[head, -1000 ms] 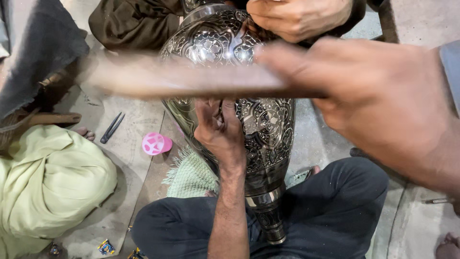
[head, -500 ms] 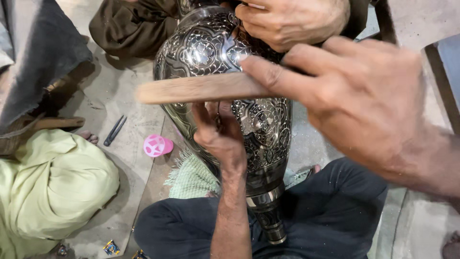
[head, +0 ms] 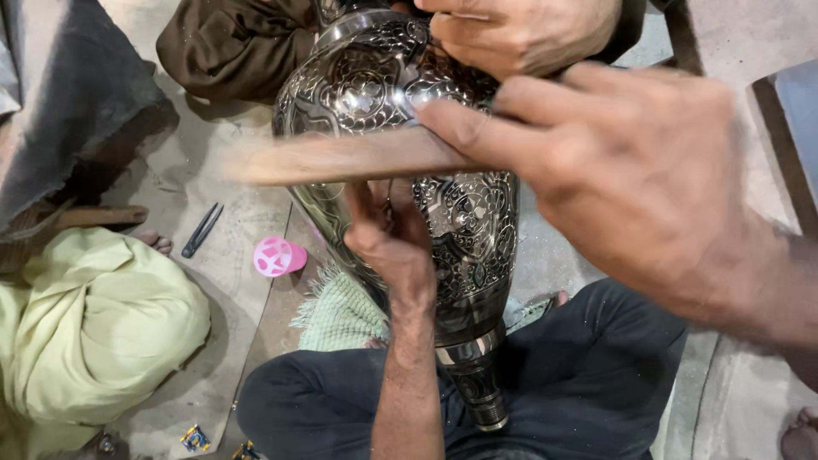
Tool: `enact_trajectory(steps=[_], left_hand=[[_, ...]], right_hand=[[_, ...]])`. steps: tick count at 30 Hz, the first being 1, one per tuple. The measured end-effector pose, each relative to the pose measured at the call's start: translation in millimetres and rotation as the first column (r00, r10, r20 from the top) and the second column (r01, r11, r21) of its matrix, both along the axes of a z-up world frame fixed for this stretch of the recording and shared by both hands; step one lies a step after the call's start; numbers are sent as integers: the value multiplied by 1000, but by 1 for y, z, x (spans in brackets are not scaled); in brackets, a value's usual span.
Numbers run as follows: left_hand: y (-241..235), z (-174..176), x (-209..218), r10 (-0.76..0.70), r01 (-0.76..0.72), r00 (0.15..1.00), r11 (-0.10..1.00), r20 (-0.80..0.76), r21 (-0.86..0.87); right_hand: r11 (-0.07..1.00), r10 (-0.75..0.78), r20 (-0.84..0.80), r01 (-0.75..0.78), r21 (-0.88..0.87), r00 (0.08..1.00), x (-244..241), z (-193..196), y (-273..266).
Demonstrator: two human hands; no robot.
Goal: The person uses a hammer and chisel to engrave intricate floral patterns onto a large metal vase. They repeatedly strike the chisel to create detailed designs on the vase's surface.
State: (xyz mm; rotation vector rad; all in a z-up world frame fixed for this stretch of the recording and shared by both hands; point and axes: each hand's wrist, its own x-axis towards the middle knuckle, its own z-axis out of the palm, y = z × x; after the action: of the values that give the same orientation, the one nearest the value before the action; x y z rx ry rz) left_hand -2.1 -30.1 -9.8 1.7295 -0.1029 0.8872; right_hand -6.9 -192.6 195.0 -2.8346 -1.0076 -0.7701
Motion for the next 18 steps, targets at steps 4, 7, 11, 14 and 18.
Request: enact_trajectory(steps=[4,7,11,14,18], left_hand=[[2,0,6,28,-37,994,995,104,89],[4,-2,3,47,-48,999,996,16,73],[4,-4,2,-5,11,993,999,-121,46],[6,-6,6,-57,23,970,989,238,145],[8,-6,3,-79,76,996,996,50,51]], right_hand=[[989,-90,2,89,-119,996,-1,-3,-2],[999,-26,-56,28,26,998,5,3,10],[973,-113,94,129,-190,989,3,17,16],[972,55,-186,-10,235,981,5,13,18],[999,-44,33,44,-9,998,1,2,11]])
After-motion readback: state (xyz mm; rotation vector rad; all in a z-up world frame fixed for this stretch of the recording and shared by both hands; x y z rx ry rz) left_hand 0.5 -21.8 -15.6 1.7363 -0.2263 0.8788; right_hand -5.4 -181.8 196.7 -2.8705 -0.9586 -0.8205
